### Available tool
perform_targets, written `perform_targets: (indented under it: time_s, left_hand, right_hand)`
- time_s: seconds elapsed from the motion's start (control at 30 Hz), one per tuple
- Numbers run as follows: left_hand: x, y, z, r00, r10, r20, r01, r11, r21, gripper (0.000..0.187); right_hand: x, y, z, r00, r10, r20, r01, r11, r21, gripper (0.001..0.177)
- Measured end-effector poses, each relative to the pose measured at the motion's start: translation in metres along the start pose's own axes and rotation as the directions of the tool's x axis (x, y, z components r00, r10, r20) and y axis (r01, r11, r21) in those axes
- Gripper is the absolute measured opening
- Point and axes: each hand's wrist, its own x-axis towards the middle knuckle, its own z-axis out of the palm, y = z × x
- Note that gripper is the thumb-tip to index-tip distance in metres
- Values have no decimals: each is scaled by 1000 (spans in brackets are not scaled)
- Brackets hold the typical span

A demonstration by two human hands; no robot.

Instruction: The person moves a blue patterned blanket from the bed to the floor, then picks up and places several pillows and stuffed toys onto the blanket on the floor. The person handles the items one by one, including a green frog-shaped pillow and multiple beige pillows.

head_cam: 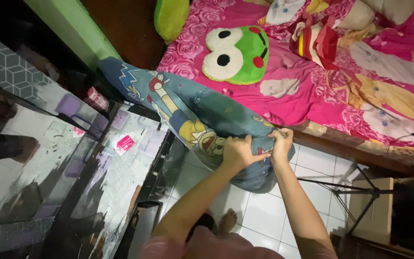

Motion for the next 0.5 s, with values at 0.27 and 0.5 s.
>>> perform_targets:
  time_s: [0.27, 0.5]
  left_hand:
    - [-61, -19, -26, 903, -144, 405, 241, 950, -199, 68]
    - [-84, -55, -62, 927, -157, 341, 277, 900, -338, 63]
  right_hand:
    - [-88, -14, 1, 994, 74, 85, -67, 994, -87, 23]
    - [-125, -61, 55, 950, 311, -9, -309, 947, 83, 25]
